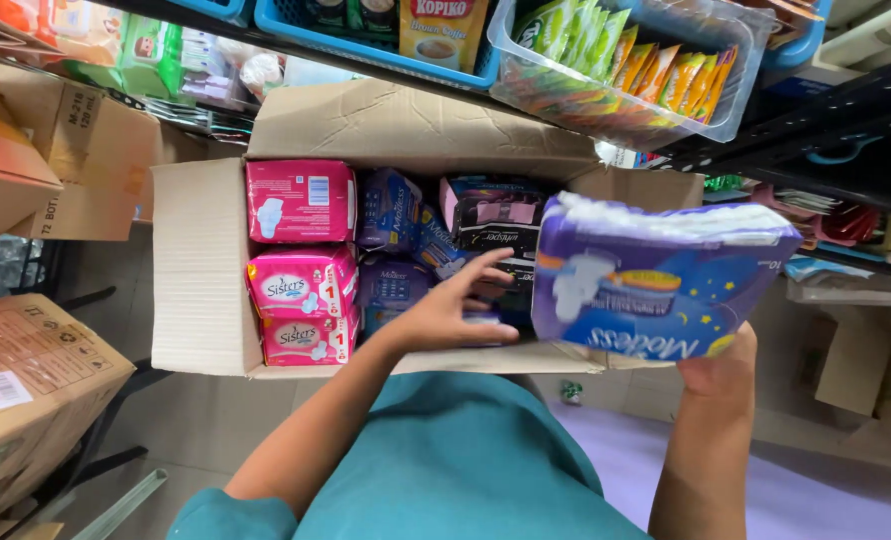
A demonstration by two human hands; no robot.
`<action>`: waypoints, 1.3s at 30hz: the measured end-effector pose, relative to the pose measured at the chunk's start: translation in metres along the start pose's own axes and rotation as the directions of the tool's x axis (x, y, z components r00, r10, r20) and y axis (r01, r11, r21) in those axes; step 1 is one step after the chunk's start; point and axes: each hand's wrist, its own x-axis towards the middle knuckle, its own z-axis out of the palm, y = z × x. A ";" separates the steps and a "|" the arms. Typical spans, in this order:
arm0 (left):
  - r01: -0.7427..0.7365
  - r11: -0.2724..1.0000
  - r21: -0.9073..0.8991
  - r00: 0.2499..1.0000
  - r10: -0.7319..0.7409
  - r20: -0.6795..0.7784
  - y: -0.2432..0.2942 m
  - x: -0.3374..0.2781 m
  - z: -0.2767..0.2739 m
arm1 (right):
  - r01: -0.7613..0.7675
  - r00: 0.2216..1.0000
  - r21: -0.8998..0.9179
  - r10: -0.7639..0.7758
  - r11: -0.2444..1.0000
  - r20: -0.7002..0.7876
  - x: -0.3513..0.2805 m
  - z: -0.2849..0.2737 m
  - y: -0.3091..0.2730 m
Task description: Unboxing sanitary products and restocking them onto shelves in a grocery store.
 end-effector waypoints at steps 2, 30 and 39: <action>0.076 0.935 -0.347 0.997 -0.060 0.056 0.016 0.002 -0.012 | -0.010 0.999 -0.020 0.009 1.000 -0.051 0.005 -0.009 -0.005; -0.608 0.755 -0.245 0.789 0.544 -0.285 0.338 0.090 -0.113 | 0.815 0.556 -0.168 -0.667 0.555 0.497 0.025 0.227 -0.201; -0.722 0.676 -0.148 0.648 0.585 -0.487 0.380 0.217 -0.191 | 0.632 0.269 -0.746 -0.844 -0.208 0.464 0.170 0.336 -0.399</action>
